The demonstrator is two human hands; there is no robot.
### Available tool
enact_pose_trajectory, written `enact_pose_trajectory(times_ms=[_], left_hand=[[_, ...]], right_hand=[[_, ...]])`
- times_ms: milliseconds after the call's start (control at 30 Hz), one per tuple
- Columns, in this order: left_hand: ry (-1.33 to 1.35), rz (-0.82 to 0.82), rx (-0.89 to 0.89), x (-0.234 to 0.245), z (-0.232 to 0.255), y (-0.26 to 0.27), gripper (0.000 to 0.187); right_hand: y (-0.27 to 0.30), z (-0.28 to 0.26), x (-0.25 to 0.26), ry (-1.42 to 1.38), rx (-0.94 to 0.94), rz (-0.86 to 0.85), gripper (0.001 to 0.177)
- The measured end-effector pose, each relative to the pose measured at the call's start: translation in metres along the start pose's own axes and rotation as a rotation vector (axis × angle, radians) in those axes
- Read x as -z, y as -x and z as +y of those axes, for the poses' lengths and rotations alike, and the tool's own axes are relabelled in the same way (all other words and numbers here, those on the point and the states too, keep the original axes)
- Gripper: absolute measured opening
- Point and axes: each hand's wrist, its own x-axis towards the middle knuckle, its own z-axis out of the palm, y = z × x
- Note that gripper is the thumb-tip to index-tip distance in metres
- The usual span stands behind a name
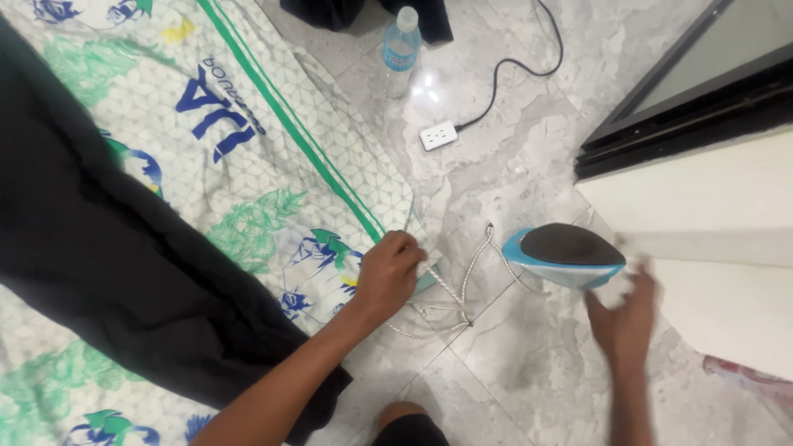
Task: Ironing a pair of black trousers on a cloth-covered floor.
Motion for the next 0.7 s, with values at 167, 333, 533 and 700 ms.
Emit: enact_pose_trajectory(times_ms=[167,333,533,700], left_hand=[[0.092,-0.018,-0.051,-0.023,0.02,-0.011,0.019],[0.19,0.019,0.023,-0.013,0.04,-0.014,0.017],[0.176,-0.188,-0.004,0.004,0.012,0.021,0.046],[0.114,-0.264,0.025,0.014,-0.014,0.069,0.064]], right_hand=[[0.03,-0.152,-0.008,-0.262,0.18,0.05,0.029],[-0.008,-0.209,-0.043,-0.731,-0.083,-0.49,0.043],[-0.042,-0.201,-0.075,-0.84,-0.266,-0.79,0.048],[-0.089,-0.212,-0.095,-0.18,-0.023,-0.578,0.03]])
